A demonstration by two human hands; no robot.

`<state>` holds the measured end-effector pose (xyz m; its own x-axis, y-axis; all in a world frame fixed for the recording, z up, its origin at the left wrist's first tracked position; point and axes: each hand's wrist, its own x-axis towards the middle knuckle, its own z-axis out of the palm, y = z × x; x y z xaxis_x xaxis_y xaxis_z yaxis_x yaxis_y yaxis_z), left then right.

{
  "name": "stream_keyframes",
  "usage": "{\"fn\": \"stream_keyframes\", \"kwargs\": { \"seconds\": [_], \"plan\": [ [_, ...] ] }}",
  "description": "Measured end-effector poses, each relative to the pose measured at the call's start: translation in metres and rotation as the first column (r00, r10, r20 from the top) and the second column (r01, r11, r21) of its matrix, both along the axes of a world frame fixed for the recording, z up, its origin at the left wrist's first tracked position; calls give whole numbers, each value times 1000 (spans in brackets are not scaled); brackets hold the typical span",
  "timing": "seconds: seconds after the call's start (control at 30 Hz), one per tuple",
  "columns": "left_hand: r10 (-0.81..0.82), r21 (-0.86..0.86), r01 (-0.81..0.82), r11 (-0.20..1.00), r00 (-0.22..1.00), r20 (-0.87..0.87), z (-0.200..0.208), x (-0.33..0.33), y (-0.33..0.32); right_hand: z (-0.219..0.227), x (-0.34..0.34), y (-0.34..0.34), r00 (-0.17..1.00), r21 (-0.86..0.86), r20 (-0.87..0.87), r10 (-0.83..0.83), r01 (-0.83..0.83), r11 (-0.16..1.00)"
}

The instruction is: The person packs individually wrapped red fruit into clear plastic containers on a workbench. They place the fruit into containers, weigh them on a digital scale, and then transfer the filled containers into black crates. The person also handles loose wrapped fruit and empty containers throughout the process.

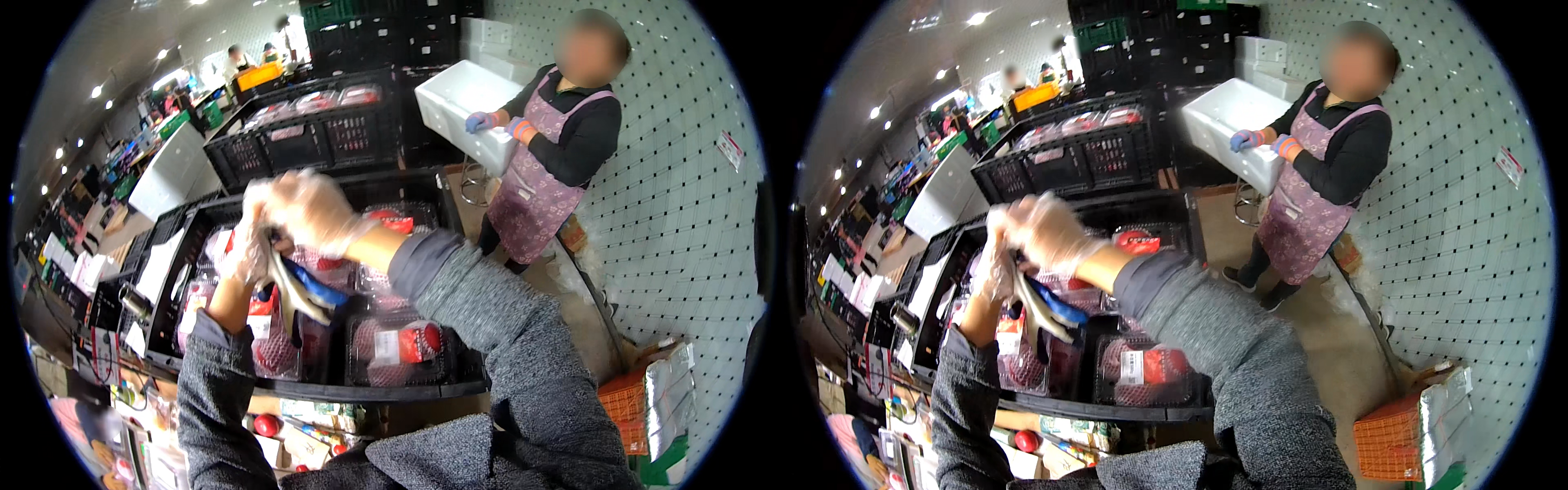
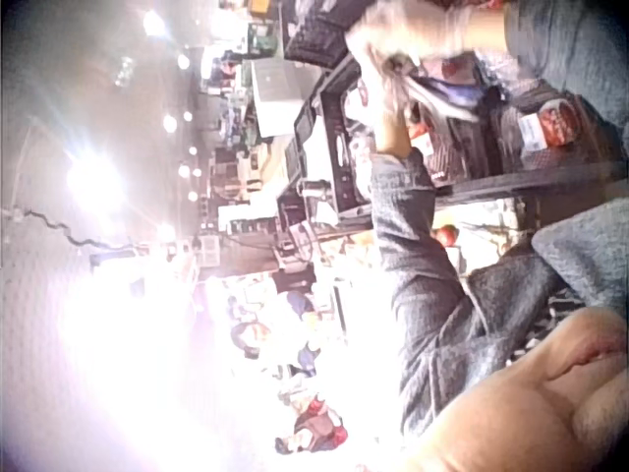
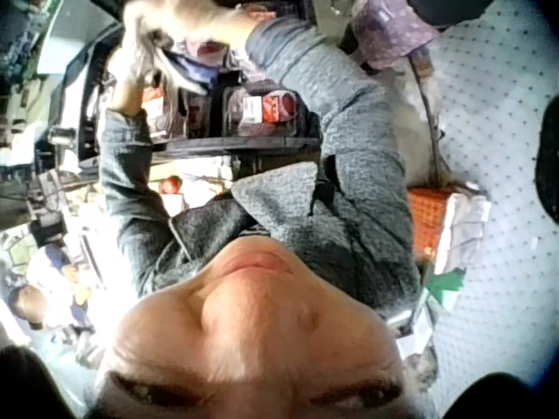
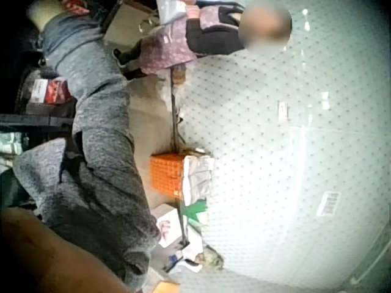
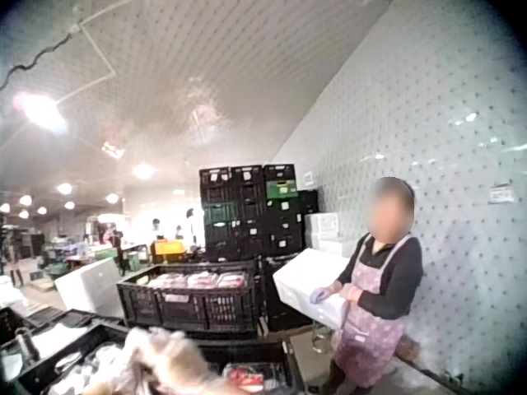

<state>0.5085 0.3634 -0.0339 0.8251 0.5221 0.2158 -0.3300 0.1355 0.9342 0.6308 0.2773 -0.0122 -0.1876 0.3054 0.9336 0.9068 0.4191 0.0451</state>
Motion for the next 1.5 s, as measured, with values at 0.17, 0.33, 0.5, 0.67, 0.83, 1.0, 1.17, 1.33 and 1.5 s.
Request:
{"fn": "stream_keyframes", "kwargs": {
  "seconds": [0.17,0.33,0.5,0.67,0.83,1.0,1.17,1.33,1.5],
  "plan": [
    [178,-157,-181,971,983,-38,-14,4,23,-15,-18,2,990,-35,131,-56,61,998],
    [38,120,-51,991,994,104,-25,-14,36,-1,-19,-3,995,-175,101,3,15,984],
    [321,467,-301,832,946,37,-19,8,41,-2,-2,-1,998,-97,14,-57,58,994],
    [420,613,-310,726,907,-39,-12,4,44,-10,12,5,979,-461,-157,-134,47,886],
    [424,654,-244,716,896,-130,1,3,19,17,-1,-5,979,-24,-203,-27,23,999],
    [339,511,-267,817,940,-51,-20,20,35,-4,-16,-4,962,-381,-264,65,-166,910],
    [435,464,-372,804,900,-33,-6,17,26,-5,-30,-4,950,-503,-288,-119,-45,863],
    [406,606,-314,730,914,-15,11,7,-3,1,-9,-4,943,-875,52,-329,201,440],
    [188,786,-159,597,981,55,15,5,-23,-10,20,11,395,-431,-902,-174,-816,384]
  ]
}}
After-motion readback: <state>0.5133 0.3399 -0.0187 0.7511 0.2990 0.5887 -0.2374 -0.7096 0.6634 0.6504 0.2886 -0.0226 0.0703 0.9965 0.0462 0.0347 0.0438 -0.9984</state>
